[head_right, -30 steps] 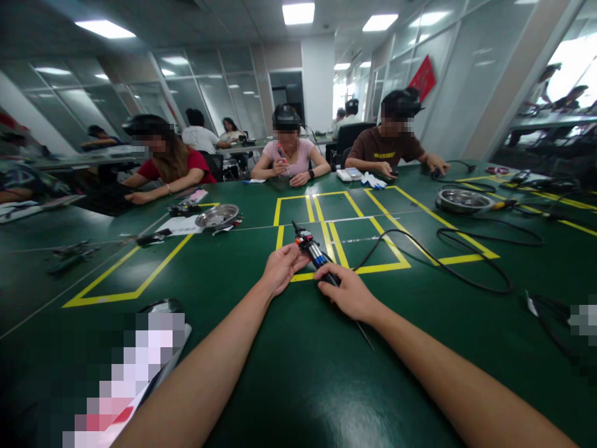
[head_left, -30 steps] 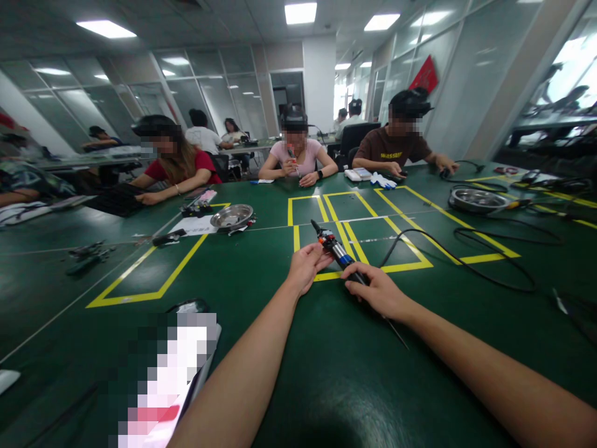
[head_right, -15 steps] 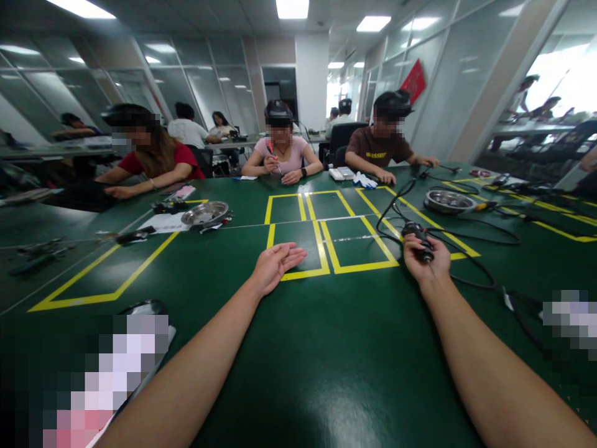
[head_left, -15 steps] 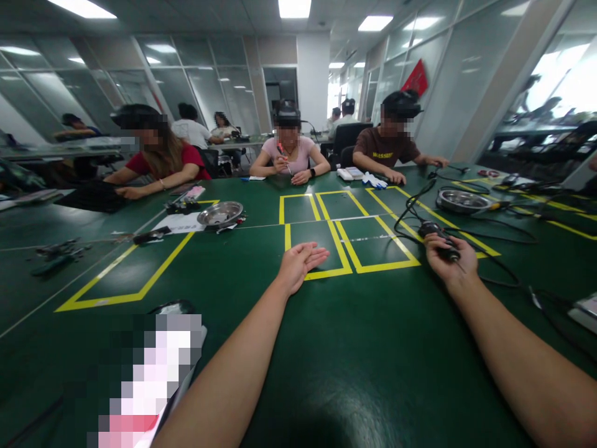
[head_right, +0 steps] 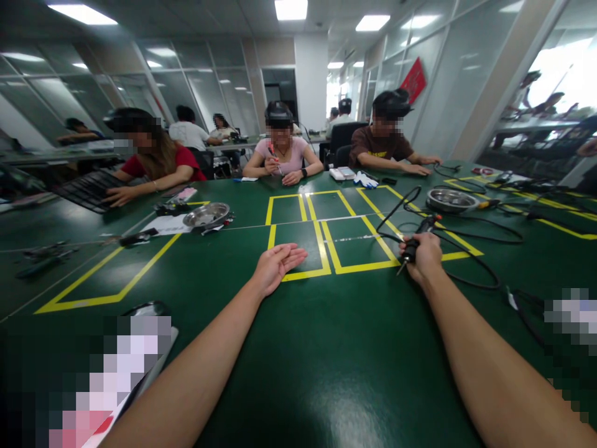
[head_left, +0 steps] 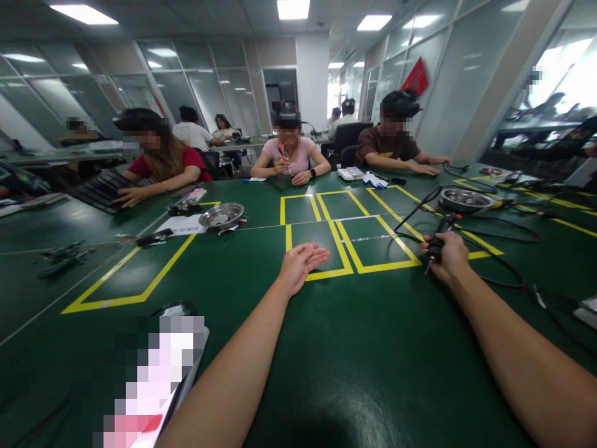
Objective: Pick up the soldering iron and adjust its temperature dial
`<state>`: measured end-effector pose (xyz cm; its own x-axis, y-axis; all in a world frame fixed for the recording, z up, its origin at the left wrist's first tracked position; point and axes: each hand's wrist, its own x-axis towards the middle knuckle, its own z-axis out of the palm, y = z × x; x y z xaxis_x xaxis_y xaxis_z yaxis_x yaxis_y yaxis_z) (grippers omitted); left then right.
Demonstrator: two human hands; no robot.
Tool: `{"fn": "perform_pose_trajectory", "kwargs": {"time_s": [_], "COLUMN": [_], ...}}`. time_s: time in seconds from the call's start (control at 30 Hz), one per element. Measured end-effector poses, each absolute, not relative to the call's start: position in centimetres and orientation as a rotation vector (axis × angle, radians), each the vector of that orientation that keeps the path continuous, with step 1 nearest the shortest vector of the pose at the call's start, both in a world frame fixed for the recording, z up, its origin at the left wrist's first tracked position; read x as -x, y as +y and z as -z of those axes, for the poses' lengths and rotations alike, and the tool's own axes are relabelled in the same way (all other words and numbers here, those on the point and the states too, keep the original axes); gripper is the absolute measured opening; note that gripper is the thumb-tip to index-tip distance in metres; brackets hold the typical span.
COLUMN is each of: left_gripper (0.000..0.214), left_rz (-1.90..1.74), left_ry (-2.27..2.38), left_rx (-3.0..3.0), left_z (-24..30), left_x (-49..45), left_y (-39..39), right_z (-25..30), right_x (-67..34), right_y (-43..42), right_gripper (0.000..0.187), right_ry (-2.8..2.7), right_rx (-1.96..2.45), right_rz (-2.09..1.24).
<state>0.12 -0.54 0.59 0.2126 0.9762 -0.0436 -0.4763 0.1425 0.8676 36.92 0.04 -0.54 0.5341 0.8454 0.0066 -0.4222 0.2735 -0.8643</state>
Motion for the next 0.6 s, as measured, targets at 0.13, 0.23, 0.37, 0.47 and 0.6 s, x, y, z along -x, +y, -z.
{"fn": "perform_pose_trajectory", "kwargs": {"time_s": [0.13, 0.23, 0.37, 0.47, 0.6], "left_gripper": [0.019, 0.021, 0.024, 0.03, 0.045], "left_rz": [-1.223, -1.241, -1.279, -1.31, -1.33], "left_ry": [0.712, 0.684, 0.668, 0.669, 0.643], "left_rx": [-0.844, -0.859, -0.872, -0.859, -0.811], "left_z": [-0.5, -0.2, 0.2, 0.4, 0.4], "left_x": [0.0, 0.2, 0.4, 0.4, 0.1], "left_y": [-0.5, -0.3, 0.0, 0.2, 0.2], "right_z": [-0.7, -1.9, -2.8, -2.8, -2.3], "right_x": [-32.2, -28.5, -24.0, -21.3, -19.4], "right_y": [-0.1, -1.5, -4.6, -6.5, -7.7], "right_gripper": [0.031, 0.028, 0.037, 0.048, 0.044], "right_ry": [-0.781, -1.042, -1.487, -1.698, -1.96], "right_rx": [1.198, 1.181, 1.174, 1.157, 1.197], "right_rz": [-0.766, -0.859, -1.024, -1.128, -0.999]}}
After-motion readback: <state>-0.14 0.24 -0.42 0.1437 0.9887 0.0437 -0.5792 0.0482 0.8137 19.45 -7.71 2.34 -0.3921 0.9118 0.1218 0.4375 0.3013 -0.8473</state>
